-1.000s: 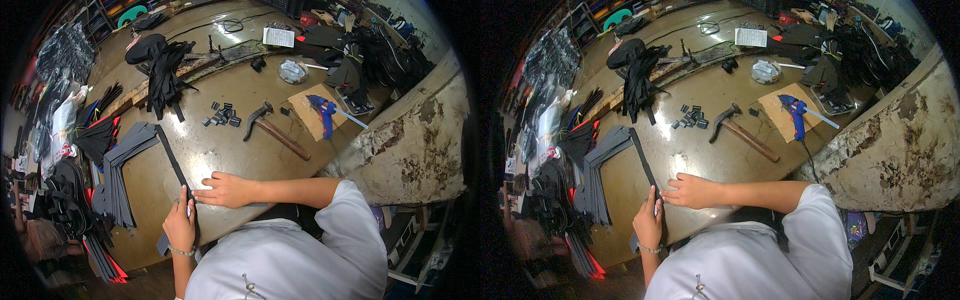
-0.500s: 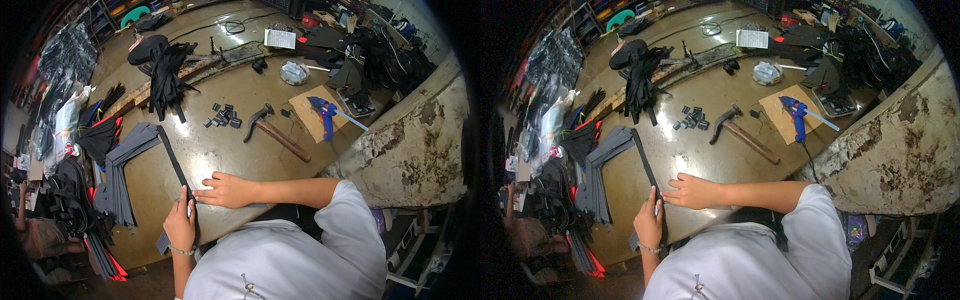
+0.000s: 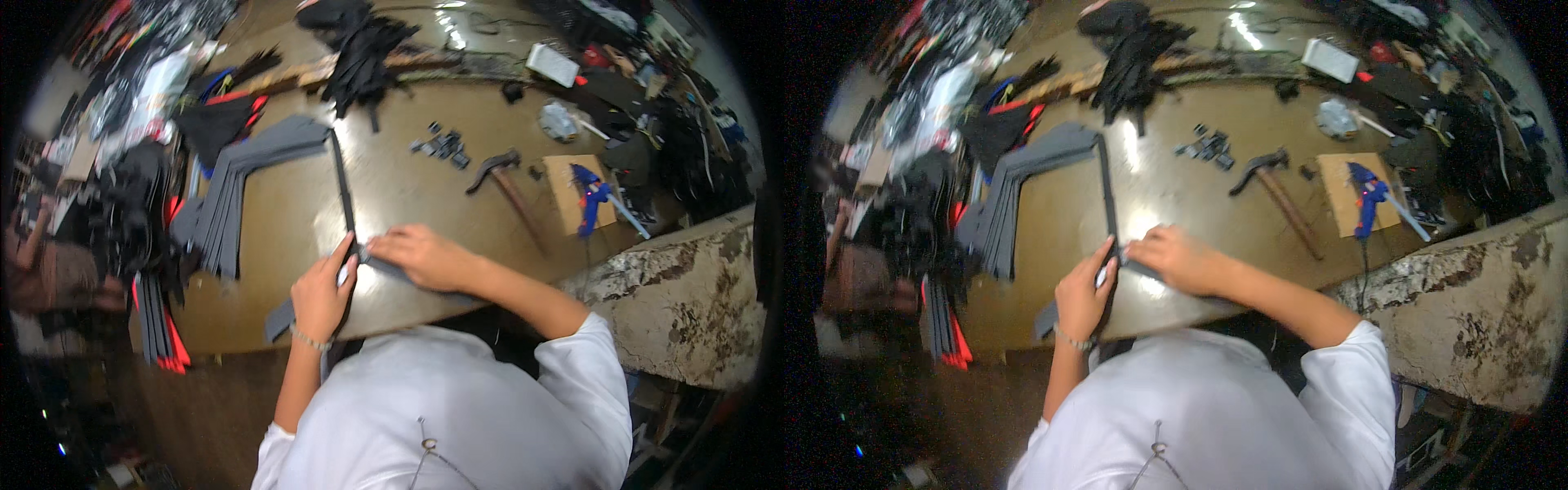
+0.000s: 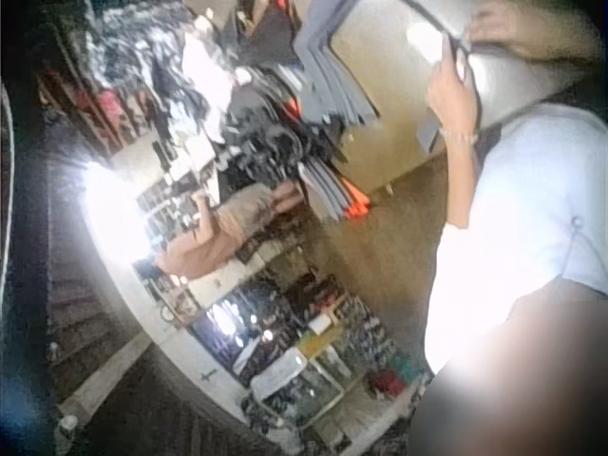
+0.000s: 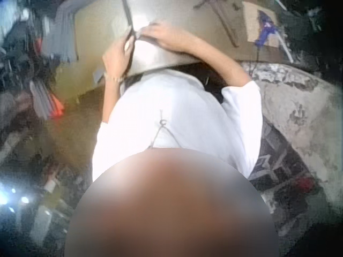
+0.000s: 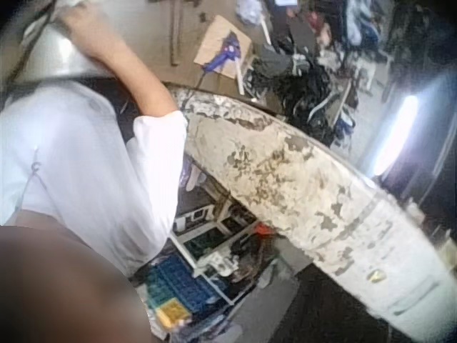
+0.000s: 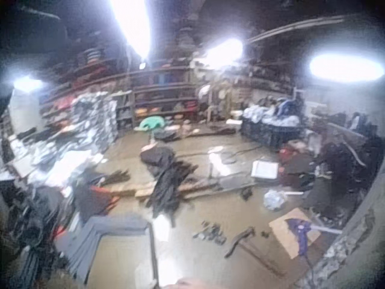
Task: The person assembles black and gray fabric straps on a workbench. They use a hot glue gun to attach small rectangular tags to the straps, then place the finished units aside. The person repeats this process for multiple straps throughout the clip.
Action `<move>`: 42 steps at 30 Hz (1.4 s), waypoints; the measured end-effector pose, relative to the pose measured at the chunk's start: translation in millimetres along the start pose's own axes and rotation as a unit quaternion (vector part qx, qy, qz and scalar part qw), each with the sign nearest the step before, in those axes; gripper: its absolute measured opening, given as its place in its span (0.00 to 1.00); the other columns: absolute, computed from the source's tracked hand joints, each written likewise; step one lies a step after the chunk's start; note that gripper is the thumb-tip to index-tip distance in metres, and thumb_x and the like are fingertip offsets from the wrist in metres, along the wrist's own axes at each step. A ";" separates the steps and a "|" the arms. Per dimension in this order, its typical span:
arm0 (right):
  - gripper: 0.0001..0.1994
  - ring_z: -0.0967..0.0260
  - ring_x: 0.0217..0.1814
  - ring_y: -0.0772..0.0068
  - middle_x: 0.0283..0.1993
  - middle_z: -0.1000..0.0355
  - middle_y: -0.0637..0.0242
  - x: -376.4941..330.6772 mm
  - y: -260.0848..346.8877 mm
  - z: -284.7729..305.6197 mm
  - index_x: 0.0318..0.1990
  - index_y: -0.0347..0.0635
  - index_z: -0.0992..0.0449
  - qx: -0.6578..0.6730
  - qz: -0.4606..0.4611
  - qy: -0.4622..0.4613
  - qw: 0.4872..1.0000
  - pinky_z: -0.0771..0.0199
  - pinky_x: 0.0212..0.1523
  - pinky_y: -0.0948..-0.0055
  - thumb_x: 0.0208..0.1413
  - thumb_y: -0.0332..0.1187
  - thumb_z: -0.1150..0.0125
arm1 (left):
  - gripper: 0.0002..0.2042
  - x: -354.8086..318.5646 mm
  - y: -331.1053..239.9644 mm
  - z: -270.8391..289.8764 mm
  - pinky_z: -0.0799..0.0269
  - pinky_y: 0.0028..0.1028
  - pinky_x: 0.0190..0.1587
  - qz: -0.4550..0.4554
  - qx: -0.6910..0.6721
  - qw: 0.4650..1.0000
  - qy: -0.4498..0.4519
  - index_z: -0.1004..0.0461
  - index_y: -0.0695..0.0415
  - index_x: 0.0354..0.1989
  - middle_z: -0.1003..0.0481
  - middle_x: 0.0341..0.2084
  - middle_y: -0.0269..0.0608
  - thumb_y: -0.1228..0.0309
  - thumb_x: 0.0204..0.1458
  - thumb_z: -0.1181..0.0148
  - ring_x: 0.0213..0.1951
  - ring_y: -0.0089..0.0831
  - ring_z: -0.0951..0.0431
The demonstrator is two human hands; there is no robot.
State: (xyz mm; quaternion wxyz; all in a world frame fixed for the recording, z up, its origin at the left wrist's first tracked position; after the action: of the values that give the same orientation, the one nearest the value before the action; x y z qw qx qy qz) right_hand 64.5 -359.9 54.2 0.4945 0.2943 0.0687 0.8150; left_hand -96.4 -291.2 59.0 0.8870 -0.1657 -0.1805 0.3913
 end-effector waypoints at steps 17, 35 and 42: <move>0.24 0.36 0.55 0.57 0.61 0.32 0.67 -1.3 21.6 -12.5 0.56 0.42 0.27 -0.147 0.000 0.044 0.988 0.35 0.53 0.61 0.47 0.25 0.45 | 0.17 -1.7 3.8 -0.9 0.28 0.36 0.26 0.011 0.002 1.000 0.001 0.26 0.40 0.55 0.25 0.23 0.38 0.58 0.57 0.44 0.25 0.37 0.23; 0.24 0.36 0.53 0.61 0.60 0.33 0.72 2.6 18.2 -9.6 0.56 0.46 0.27 -0.151 -0.019 0.078 0.985 0.36 0.51 0.63 0.48 0.26 0.46 | 0.18 -1.8 3.9 -2.7 0.30 0.35 0.23 -0.001 0.020 1.000 -0.017 0.27 0.37 0.57 0.28 0.20 0.37 0.58 0.57 0.44 0.22 0.36 0.25; 0.26 0.39 0.56 0.56 0.63 0.36 0.72 5.0 14.3 -2.6 0.58 0.52 0.28 -0.068 -0.075 0.093 0.990 0.38 0.54 0.60 0.48 0.24 0.46 | 0.19 -3.0 4.9 -4.7 0.30 0.35 0.22 -0.007 0.027 0.999 -0.024 0.28 0.37 0.58 0.28 0.20 0.37 0.58 0.57 0.45 0.21 0.36 0.25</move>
State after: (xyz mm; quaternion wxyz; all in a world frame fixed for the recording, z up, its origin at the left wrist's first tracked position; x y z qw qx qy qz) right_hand 50.5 -362.4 59.9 0.5649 0.1770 0.0803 0.8020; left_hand -99.2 -291.1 52.1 0.8892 -0.1313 -0.1923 0.3938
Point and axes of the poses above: each hand's wrist, its own x-axis towards the middle knuckle, its own z-axis out of the back of the hand, y = z × x, the point moved 5 cm from there along x, towards the middle knuckle
